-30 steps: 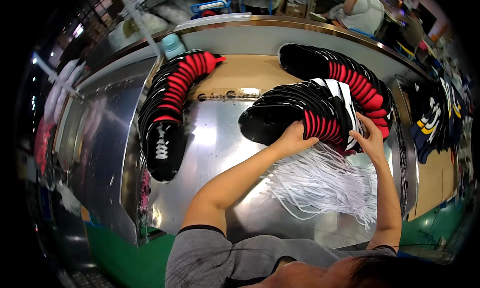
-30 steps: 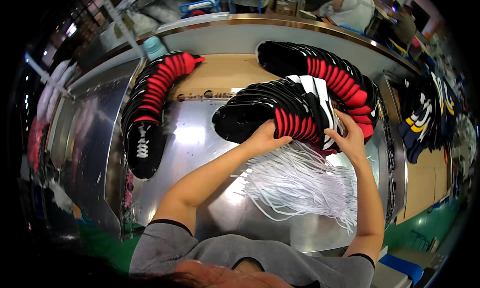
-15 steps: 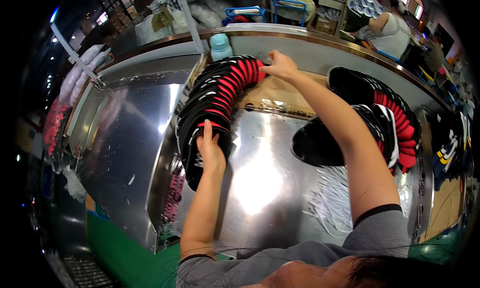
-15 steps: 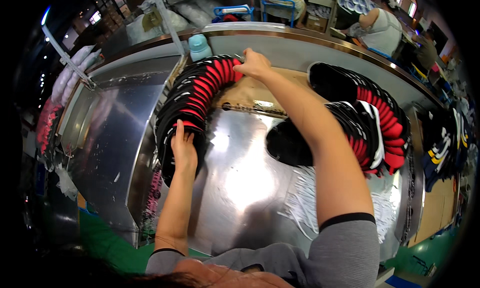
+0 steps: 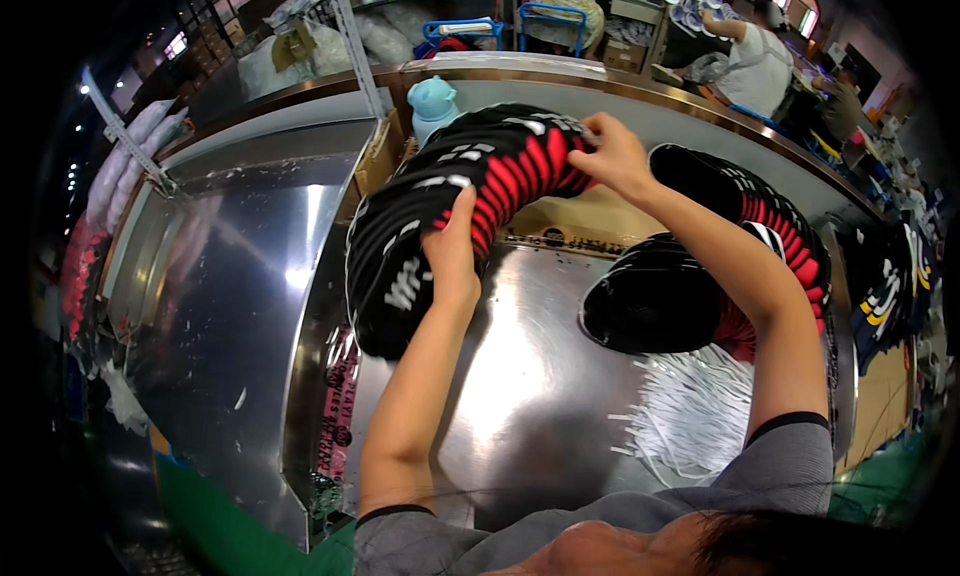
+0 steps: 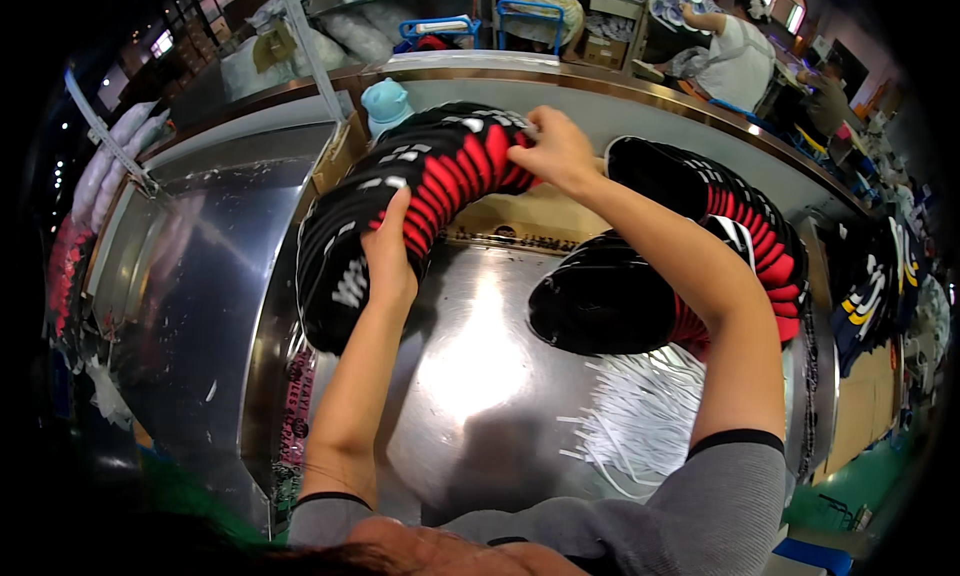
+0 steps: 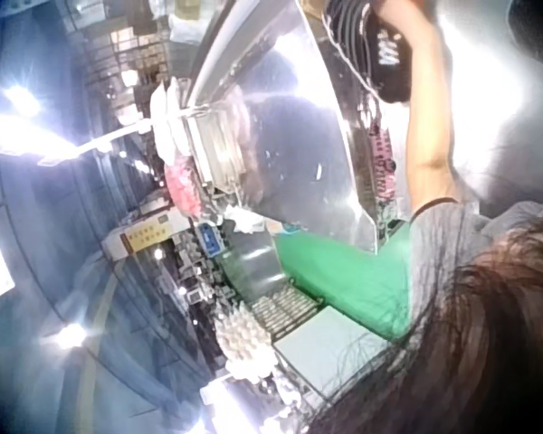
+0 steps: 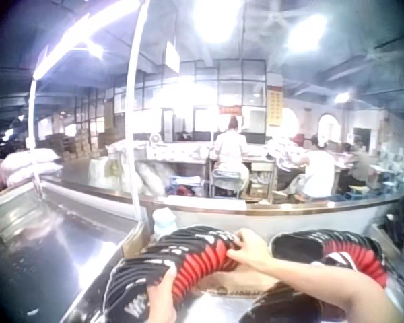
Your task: The person laces a black and white shoe by hand, threading white laces through the eyelets and adjusting them. They then pick up another shoe from a stack and repeat the lacing process.
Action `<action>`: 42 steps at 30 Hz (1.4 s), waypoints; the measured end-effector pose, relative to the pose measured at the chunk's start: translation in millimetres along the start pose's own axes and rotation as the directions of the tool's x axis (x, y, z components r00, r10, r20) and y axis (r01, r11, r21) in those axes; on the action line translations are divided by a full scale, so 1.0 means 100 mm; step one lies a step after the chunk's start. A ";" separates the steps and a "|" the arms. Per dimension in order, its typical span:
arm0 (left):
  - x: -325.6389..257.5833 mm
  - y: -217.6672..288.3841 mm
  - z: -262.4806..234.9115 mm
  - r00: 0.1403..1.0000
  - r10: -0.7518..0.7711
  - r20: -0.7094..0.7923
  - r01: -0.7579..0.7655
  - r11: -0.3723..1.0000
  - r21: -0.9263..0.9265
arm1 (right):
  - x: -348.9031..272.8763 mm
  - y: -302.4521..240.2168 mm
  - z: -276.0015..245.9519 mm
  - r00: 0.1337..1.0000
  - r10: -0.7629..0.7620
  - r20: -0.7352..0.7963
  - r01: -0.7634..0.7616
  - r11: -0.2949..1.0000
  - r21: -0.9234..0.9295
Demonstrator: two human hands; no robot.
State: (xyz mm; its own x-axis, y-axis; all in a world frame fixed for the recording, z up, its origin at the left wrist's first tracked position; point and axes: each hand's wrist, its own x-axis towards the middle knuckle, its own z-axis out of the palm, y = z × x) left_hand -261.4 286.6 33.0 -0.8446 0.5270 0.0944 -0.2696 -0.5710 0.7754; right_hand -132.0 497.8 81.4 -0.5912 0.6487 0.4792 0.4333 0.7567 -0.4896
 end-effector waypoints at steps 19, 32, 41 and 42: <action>-0.90 -0.40 -0.12 0.888 -0.072 0.455 -0.189 0.844 0.502 | -2.00 1.12 -2.34 0.920 0.211 -0.331 -0.290 0.934 -0.209; -1.97 -1.30 1.30 0.675 -0.468 0.571 0.175 0.853 0.492 | -2.18 1.44 -2.18 0.923 0.246 0.295 -0.287 0.952 0.105; -2.39 -0.32 0.57 0.721 -0.570 0.394 0.334 0.784 0.523 | -2.19 0.83 -1.85 0.872 0.100 0.479 -0.186 0.973 0.136; -2.35 -0.34 0.60 0.742 -0.547 0.387 0.324 0.799 0.507 | -2.20 0.84 -1.77 0.915 0.069 0.398 -0.150 0.973 0.176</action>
State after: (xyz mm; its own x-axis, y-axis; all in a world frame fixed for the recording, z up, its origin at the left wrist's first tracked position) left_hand -26.3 220.1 22.3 -0.3005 0.9472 -0.1122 -0.2542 0.0338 0.9666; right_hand 154.5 433.1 63.9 -0.7815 0.6132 0.1149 0.3908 0.6247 -0.6760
